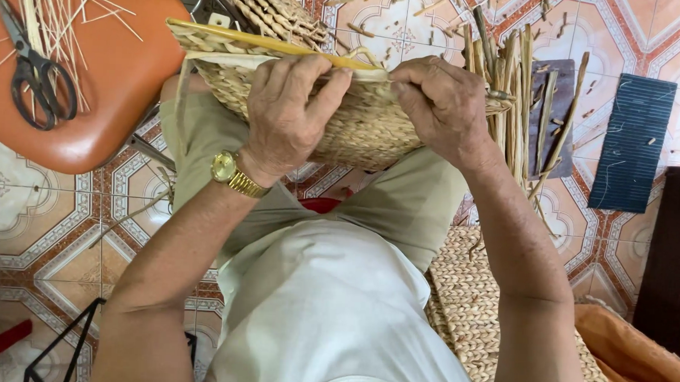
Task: The person sits with a woven water-hyacinth basket on their lap and weaves a flat palm strip in and out of the basket rim, tightening and repositioning it by hand. They then pick up scissors, trim the excess strip end, and continue tucking and pressing the weave along the edge.
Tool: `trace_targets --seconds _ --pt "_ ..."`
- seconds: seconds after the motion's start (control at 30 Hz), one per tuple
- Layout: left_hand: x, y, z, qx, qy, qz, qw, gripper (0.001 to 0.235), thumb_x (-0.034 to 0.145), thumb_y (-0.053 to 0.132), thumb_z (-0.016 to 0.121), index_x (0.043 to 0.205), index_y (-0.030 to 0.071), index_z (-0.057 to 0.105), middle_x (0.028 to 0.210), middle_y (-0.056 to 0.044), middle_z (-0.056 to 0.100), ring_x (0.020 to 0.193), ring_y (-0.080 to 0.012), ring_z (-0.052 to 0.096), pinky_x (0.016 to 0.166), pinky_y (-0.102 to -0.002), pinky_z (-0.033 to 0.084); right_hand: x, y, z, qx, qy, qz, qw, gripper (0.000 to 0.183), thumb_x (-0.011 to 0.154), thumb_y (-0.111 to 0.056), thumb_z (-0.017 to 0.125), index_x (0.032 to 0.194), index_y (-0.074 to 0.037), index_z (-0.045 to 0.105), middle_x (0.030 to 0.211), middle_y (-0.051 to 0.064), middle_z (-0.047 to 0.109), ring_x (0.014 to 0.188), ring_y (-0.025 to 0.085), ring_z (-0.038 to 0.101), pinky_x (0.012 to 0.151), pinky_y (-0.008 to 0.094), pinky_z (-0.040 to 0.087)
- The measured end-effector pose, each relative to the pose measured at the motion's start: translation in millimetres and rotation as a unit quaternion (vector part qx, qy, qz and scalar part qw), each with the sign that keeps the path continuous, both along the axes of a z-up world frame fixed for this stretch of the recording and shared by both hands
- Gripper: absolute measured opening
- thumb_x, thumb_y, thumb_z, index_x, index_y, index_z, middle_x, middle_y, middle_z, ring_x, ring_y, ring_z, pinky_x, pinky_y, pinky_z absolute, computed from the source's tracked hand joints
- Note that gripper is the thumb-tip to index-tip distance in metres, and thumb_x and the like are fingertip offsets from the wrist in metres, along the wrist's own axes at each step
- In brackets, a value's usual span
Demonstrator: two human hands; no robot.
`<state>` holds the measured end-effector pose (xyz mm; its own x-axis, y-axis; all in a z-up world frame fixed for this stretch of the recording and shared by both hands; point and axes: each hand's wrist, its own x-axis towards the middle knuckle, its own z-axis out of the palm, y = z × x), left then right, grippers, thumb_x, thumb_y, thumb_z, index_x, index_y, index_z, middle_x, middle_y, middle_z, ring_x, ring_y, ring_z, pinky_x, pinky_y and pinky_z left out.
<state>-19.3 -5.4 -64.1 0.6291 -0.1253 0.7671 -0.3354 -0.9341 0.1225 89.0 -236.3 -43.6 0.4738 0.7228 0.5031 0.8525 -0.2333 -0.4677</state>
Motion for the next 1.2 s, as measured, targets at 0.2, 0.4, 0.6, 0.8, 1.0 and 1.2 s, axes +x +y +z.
trace_targets --seconds 0.2,0.4,0.6,0.8,1.0,1.2 --pt "7.1 19.7 25.9 0.080 0.008 -0.077 0.994 0.020 0.102 0.013 0.067 0.119 0.003 0.072 0.116 -0.008 0.063 0.109 -0.0238 0.060 0.090 -0.038 0.051 0.1 3.5 -0.1 -0.005 0.041 -0.029 0.999 0.009 0.108 -0.008 0.072 0.101 -0.004 0.067 0.091 0.007 0.073 0.070 0.012 0.067 0.056 0.028 0.053" --pt "-9.1 -10.5 19.5 -0.019 0.129 -0.035 0.991 0.014 0.103 0.011 0.066 0.113 0.001 0.067 0.099 -0.009 0.061 0.092 -0.0212 0.060 0.068 -0.034 0.051 -3.2 6.4 -4.7 0.024 0.047 -0.053 0.997 0.011 0.107 -0.008 0.075 0.102 -0.005 0.066 0.088 0.006 0.073 0.071 0.010 0.069 0.055 0.025 0.053" --pt "-26.7 -60.4 -22.5 -0.224 0.227 -0.071 0.945 0.020 0.105 0.016 0.067 0.118 0.002 0.060 0.100 -0.007 0.062 0.080 -0.0145 0.062 0.061 -0.030 0.055 -0.2 10.0 -17.1 0.059 0.044 -0.048 0.996 0.011 0.106 -0.007 0.078 0.105 -0.005 0.067 0.088 0.006 0.073 0.071 0.009 0.070 0.054 0.021 0.055" --pt "-31.7 -62.9 43.9 -0.151 0.239 -0.131 0.950 0.023 0.097 0.005 0.058 0.118 -0.003 0.056 0.109 -0.014 0.058 0.088 -0.0265 0.067 0.072 -0.038 0.056 -5.1 8.5 -2.4 0.022 -0.104 -0.045 0.993 0.010 0.103 -0.009 0.079 0.108 -0.009 0.071 0.096 0.004 0.074 0.080 0.015 0.071 0.063 0.029 0.055" --pt "-6.0 -38.2 96.4 -0.095 0.427 -0.205 0.876 0.023 0.087 0.010 0.069 0.099 -0.003 0.055 0.092 -0.015 0.055 0.070 -0.0261 0.061 0.060 -0.042 0.053 -6.5 15.1 -8.4 0.038 -0.174 -0.041 0.983 0.019 0.093 -0.016 0.084 0.108 -0.009 0.073 0.101 0.005 0.075 0.084 0.018 0.073 0.066 0.032 0.055" --pt "21.9 48.3 177.9 0.138 0.421 -0.192 0.876 0.008 0.089 0.003 0.068 0.088 0.000 0.061 0.071 -0.012 0.060 0.064 -0.0225 0.063 0.056 -0.035 0.054 -3.5 13.4 -22.8 0.070 -0.123 -0.064 0.988 0.011 0.094 -0.004 0.082 0.098 -0.007 0.072 0.097 0.005 0.077 0.082 0.013 0.074 0.066 0.028 0.059"
